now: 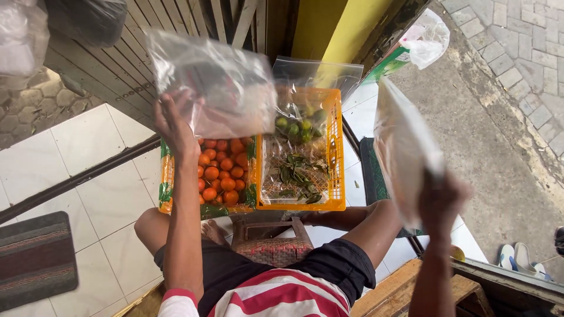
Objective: The person picks up several pieces of fruit from a crate and places them into a plastic bag before sealing it.
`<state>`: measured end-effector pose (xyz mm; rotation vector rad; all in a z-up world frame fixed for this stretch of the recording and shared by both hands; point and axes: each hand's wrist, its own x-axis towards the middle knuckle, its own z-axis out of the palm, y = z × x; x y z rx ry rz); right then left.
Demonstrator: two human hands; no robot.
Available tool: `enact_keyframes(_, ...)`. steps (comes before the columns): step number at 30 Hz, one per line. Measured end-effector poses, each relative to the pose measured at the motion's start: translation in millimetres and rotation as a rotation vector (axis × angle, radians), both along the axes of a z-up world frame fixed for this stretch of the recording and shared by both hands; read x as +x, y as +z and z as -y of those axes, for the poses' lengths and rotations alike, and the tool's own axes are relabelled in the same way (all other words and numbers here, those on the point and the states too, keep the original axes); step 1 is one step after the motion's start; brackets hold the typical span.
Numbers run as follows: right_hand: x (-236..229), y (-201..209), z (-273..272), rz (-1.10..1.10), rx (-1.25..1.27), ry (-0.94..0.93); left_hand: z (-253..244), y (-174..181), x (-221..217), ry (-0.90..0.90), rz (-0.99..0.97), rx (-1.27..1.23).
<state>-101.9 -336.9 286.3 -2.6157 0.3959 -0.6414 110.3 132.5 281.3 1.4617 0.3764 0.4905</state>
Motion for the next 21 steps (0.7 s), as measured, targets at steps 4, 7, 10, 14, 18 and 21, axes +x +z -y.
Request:
enact_keyframes(4, 17, -121, -78, -0.176, -0.723, 0.224, 7, 10, 15, 0.009, 0.212, 0.230)
enact_keyframes(7, 40, -164, -146, -0.364, -0.256, 0.626, 13, 2, 24, -0.051, 0.333, 0.413)
enact_keyframes(10, 48, -247, -176, -0.473, -0.529, 0.778, 21, 2, 16, -0.127, 0.369, 0.508)
enact_keyframes(14, 58, -280, -185, -0.475, -0.559, 0.889, 23, 21, -6, -0.260, 0.387, 0.662)
enact_keyframes(18, 72, -243, -181, -0.667, -0.366, 0.848, 13, 53, -18, -0.516, 0.373, 0.760)
enact_keyframes(21, 89, -171, -177, -0.943, -0.042, 0.808, 9, 77, -21, -0.722, 0.371, 0.845)
